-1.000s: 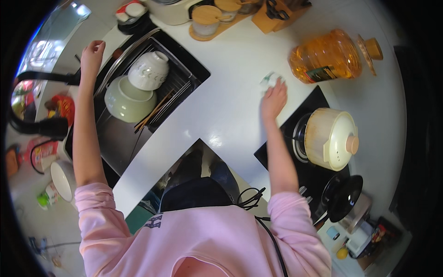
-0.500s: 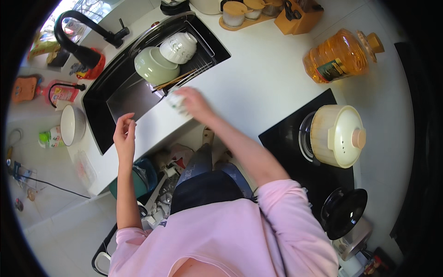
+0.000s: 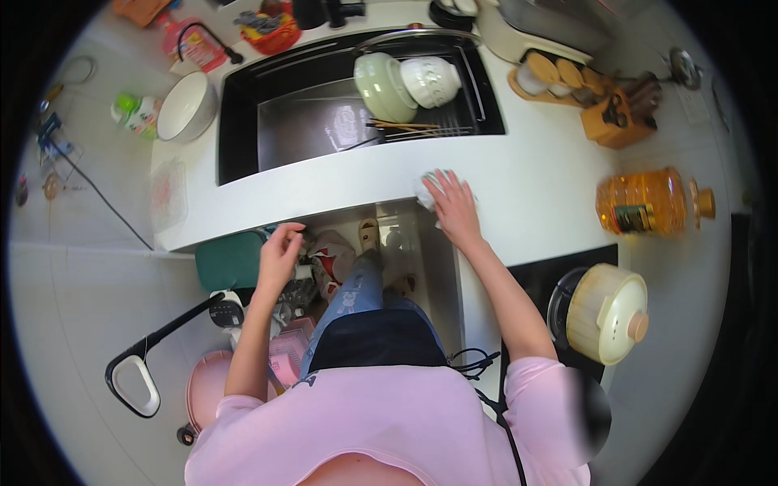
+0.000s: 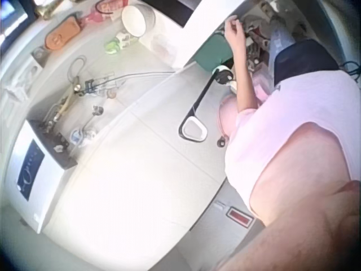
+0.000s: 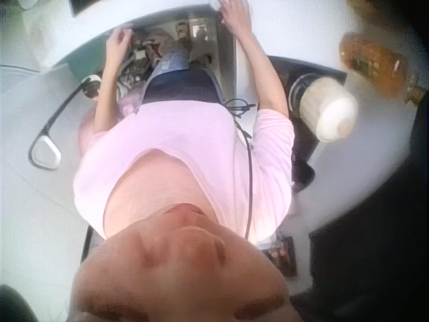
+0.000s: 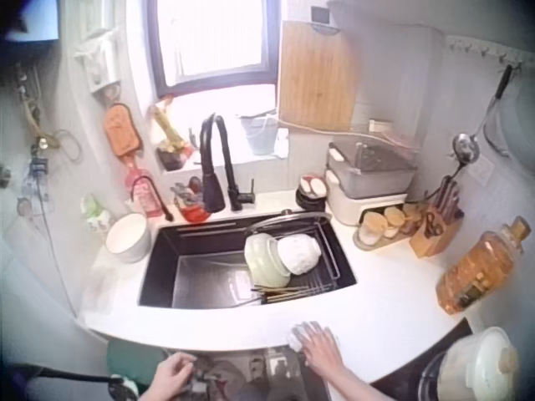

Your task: The person pours oil into a wok on the stove, swirls it to coat the surface, then washes a bowl and places it on a drying rack. They wipe the countertop and stove, wash their hands, and dry them with a towel.

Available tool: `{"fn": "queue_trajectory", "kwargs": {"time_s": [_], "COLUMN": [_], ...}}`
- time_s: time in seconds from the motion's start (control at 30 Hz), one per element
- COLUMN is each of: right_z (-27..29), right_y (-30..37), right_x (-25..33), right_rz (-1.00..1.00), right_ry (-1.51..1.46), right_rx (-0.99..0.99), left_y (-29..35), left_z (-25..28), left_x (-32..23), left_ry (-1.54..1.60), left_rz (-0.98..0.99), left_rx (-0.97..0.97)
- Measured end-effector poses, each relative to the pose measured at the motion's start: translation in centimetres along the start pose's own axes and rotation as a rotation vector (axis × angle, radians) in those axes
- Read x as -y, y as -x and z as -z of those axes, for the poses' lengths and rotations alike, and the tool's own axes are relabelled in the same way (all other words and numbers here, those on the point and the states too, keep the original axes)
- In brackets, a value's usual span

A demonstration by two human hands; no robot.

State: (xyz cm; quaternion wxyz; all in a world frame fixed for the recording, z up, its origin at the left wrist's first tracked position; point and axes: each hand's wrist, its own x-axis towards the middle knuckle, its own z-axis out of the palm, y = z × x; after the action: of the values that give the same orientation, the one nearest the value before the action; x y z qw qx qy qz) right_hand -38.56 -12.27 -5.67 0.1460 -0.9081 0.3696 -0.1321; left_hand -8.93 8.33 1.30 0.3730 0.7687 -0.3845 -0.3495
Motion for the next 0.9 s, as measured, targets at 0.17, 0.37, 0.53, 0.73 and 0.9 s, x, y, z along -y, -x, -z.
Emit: {"fn": "queue_trajectory", "kwargs": {"time_s": [0.17,0.37,0.53,0.73,0.9], "right_z": [-5.1,-9.9,-3.8,1.6,1.1], "right_y": [-9.9,-22.1,-28.3,-30.9,-32.2], "right_x": [6.8,16.6,19.5,21.6,18.7], "right_rz": [0.285,0.135,0.16,0.222,0.37], "right_ry": [0.012,-0.209,-0.805,-0.884,-0.575], "right_rx": [0.1,0.273,0.23,0.074,-0.014], "left_y": [-0.6,-4.9,-13.6,-19.9,-22.3], "left_z": [-0.1,3.7,9.0,11.0,13.2], "left_x": [-2.1,-1.4,-0.9,-3.7,-4.1], "left_ry": [-0.061,-0.099,-0.061,0.092,-0.104], "left_rz": [-0.04,-0.093,-0.203,-0.31,-0.498], "left_rx": [0.012,-0.116,-0.289,-0.317,-0.423]}}
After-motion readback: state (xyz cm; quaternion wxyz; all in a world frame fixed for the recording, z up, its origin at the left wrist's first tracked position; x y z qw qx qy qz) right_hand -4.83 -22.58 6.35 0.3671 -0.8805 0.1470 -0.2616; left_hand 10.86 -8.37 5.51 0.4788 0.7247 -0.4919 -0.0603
